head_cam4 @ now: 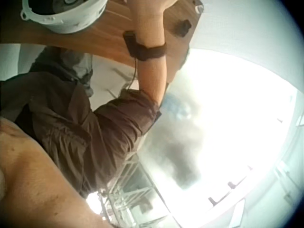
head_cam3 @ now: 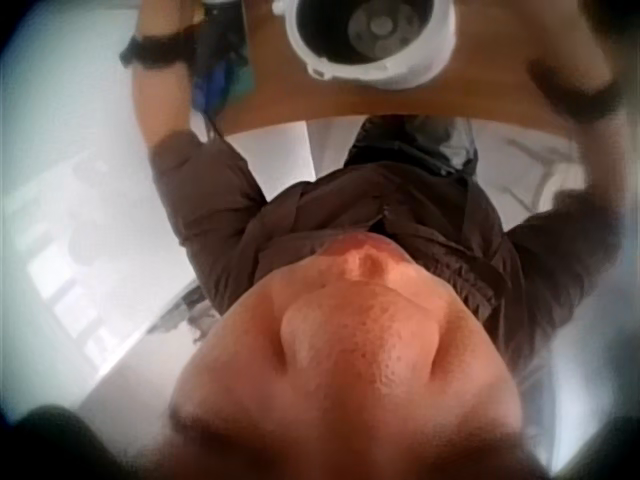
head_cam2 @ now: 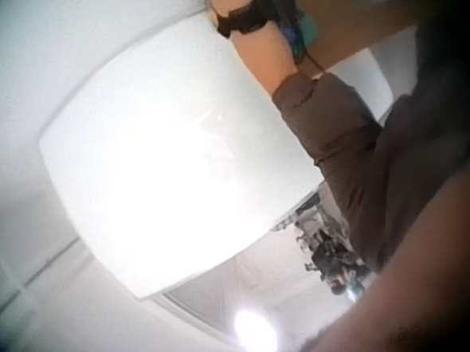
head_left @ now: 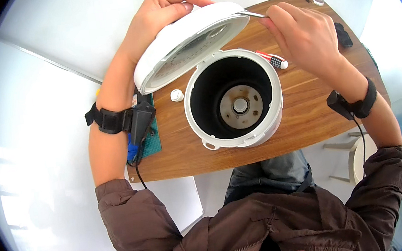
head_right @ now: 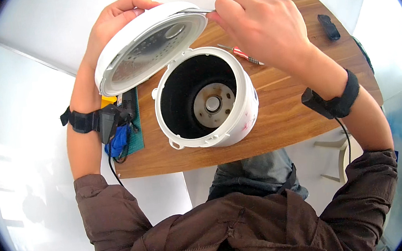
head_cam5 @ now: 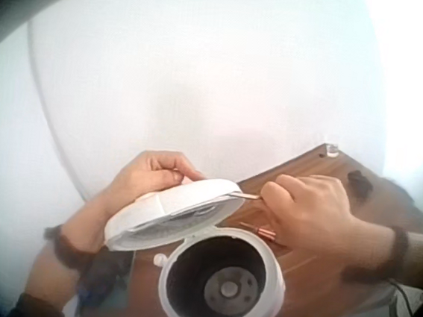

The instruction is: The person disassembles a white rice cooker using a screwdriver. They remove the lid, unscrew the back panel, and detach the power cord. The person then reassembles the cooker by replacing the back panel and lid.

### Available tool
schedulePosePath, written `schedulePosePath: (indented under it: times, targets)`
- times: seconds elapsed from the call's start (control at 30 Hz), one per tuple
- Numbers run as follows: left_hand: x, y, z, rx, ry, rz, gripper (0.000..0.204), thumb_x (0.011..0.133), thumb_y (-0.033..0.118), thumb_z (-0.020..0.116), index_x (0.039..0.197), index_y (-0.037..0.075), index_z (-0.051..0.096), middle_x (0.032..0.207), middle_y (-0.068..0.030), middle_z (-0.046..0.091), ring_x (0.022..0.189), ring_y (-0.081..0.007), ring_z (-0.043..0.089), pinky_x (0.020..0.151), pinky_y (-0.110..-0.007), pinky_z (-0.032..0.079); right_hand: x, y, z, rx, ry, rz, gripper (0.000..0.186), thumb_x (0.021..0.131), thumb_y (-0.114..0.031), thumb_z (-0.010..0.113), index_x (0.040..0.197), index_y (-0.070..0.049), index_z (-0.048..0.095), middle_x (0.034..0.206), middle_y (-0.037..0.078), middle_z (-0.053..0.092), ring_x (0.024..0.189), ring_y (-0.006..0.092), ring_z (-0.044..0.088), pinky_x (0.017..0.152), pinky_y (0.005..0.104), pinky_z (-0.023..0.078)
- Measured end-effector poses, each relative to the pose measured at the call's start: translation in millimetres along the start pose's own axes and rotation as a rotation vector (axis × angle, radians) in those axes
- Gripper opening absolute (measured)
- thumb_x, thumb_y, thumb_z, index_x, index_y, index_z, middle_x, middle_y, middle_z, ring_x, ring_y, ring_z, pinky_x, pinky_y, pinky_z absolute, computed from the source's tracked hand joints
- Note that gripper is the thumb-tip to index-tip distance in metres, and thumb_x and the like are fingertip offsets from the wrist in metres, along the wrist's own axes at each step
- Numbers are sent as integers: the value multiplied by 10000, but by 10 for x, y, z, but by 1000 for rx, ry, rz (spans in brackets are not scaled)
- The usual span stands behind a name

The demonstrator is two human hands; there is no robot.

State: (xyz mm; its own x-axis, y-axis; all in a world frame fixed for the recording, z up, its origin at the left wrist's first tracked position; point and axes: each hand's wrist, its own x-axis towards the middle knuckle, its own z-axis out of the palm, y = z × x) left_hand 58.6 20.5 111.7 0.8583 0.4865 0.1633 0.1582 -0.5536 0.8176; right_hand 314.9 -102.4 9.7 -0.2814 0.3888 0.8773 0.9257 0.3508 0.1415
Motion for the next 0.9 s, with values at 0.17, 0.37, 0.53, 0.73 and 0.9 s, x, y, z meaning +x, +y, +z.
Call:
schedulePosePath:
  times: [0.17,0.37,0.53,0.73,0.9]
  targets:
    - [0,112,152,-158,90,-159,226,975,15,531,1086,-45,719,1015,-145,764,860,-139,720,794,-263,580,-41,58,-123,14,-153,-37,323,1015,-349,641,847,-84,562,664,73,625,511,252,606,452,331,485]
    - [-12,104,169,-189,159,-184,260,966,-12,502,1095,-47,725,1018,-147,762,862,-134,713,779,-264,575,89,135,-268,25,-257,-86,292,1021,-341,629,886,-86,581,664,69,633,527,242,617,475,335,489]
    - [-19,191,200,-171,162,-207,273,962,-11,498,1108,-50,725,992,-140,760,830,-125,704,748,-252,567,164,149,-384,26,-337,-89,280,1056,-268,597,862,-67,565,645,77,574,496,247,534,491,351,436]
    - [-3,155,175,-110,128,-181,292,945,-9,490,1109,-49,728,959,-129,761,803,-119,700,727,-243,561,203,45,-574,-81,-452,-19,278,1056,-279,596,879,-66,572,645,85,595,507,241,568,486,340,439]
    - [12,165,194,-100,145,-201,302,928,-13,487,1104,-47,730,956,-128,761,790,-118,699,724,-238,561,293,-54,-685,-164,-492,-28,240,1036,-259,619,902,-63,583,651,85,617,536,230,618,499,328,476]
